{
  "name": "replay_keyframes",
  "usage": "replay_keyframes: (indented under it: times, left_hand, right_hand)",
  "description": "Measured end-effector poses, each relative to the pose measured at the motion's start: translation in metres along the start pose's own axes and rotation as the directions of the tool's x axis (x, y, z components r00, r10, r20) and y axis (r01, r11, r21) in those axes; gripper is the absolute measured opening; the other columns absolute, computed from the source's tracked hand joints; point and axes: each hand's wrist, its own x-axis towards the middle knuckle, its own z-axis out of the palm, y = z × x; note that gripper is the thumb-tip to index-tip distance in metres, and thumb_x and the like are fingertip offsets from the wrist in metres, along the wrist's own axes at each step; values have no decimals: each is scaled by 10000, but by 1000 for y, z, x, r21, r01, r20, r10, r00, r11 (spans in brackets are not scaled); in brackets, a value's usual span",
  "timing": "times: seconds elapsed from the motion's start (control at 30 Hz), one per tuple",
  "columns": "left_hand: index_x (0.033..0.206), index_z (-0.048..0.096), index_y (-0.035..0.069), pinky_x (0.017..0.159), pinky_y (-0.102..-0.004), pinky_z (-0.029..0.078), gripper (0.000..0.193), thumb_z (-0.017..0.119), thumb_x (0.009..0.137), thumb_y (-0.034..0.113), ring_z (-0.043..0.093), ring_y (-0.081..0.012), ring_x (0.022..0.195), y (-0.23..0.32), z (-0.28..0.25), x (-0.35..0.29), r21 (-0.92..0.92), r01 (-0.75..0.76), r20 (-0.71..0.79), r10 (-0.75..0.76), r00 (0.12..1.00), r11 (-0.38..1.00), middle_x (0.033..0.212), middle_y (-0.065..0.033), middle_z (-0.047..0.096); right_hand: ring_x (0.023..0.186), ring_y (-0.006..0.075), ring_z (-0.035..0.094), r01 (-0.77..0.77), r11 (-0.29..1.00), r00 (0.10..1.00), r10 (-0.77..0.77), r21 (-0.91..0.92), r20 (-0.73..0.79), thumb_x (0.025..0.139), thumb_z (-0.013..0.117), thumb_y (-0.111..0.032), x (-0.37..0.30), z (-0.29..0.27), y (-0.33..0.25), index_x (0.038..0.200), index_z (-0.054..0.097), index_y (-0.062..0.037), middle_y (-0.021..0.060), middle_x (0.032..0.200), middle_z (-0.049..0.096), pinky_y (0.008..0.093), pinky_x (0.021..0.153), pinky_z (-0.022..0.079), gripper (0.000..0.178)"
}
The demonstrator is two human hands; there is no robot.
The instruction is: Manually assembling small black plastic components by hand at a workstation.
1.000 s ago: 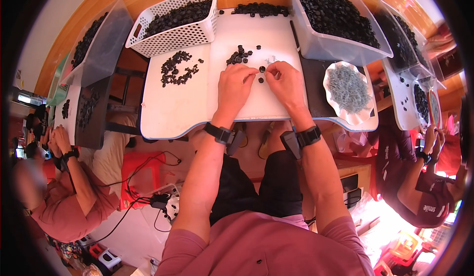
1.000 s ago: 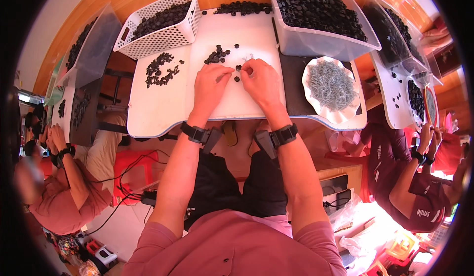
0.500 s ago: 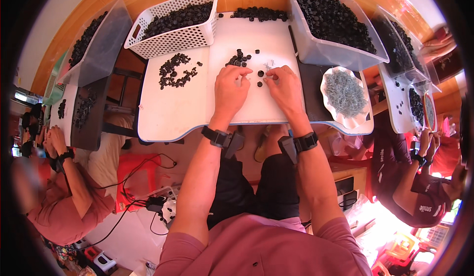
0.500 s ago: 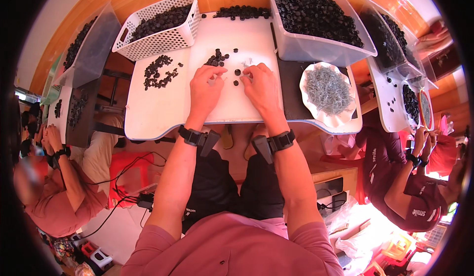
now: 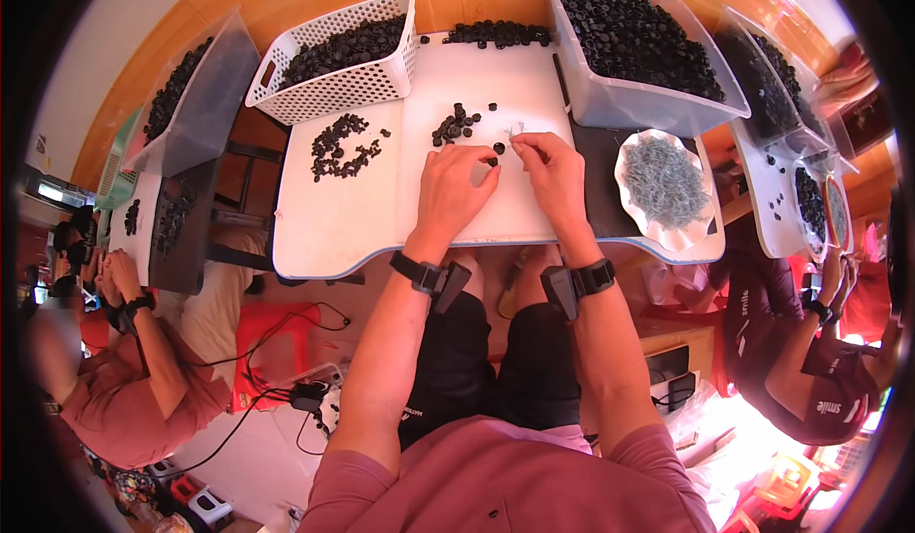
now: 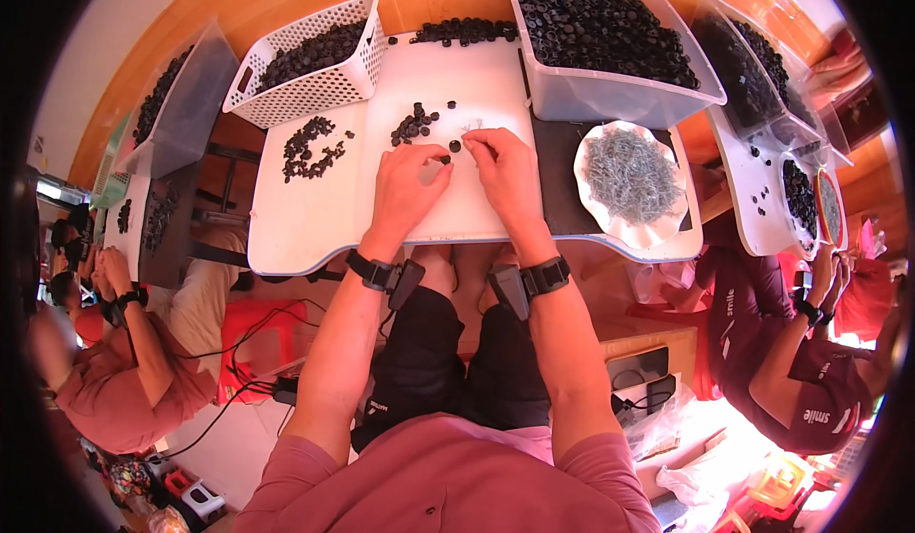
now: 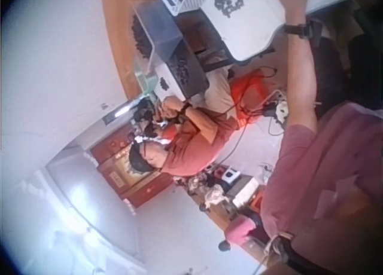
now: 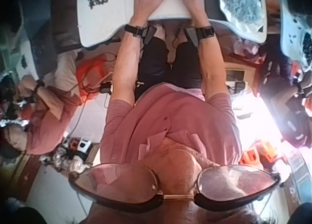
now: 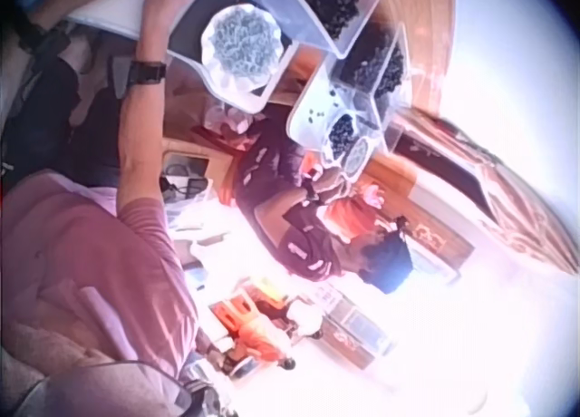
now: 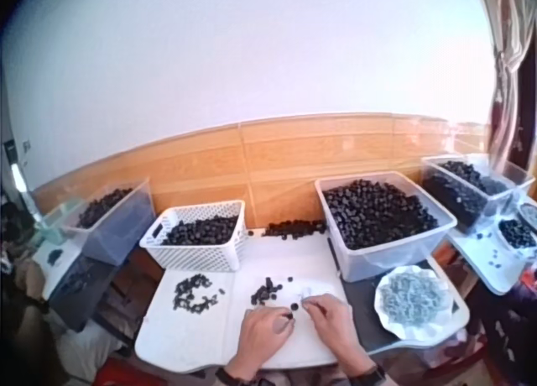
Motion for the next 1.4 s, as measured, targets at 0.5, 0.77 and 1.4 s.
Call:
replay_keyframes:
  times: [0.5, 0.77, 1.4]
  left_hand:
    - [1040, 761, 53, 703, -323, 602, 218, 806, 827, 66, 736, -229, 774, 7, -1, 2, -209, 112, 34, -107, 994, 971, 878, -110, 742]
    - [1075, 770, 25, 714, -286, 582, 248, 824, 838, 71, 728, -155, 773, 3, -1, 1, -384, 241, 86, -225, 971, 892, 927, -103, 775]
    - [1045, 748, 45, 728, -278, 574, 198, 807, 861, 91, 736, -151, 781, 7, -5, 2, -384, 314, 100, -299, 949, 868, 900, -86, 780]
  right_hand:
    - [707, 72, 649, -84, 966, 986, 45, 244, 161, 925, 738, -47, -4, -2, 0, 1009, 751, 13, 31, 817, 733, 237, 661, 522, 104]
    - [728, 60, 629, -2, 991, 991, -15, 134, 130, 921, 755, -59, -4, 1, -4, 986, 752, 3, 22, 830, 734, 233, 671, 511, 89]
    - [642, 71, 542, 54, 996, 989, -64, 77, 133, 894, 776, -86, -5, 1, -6, 993, 750, -9, 15, 804, 696, 247, 590, 449, 129]
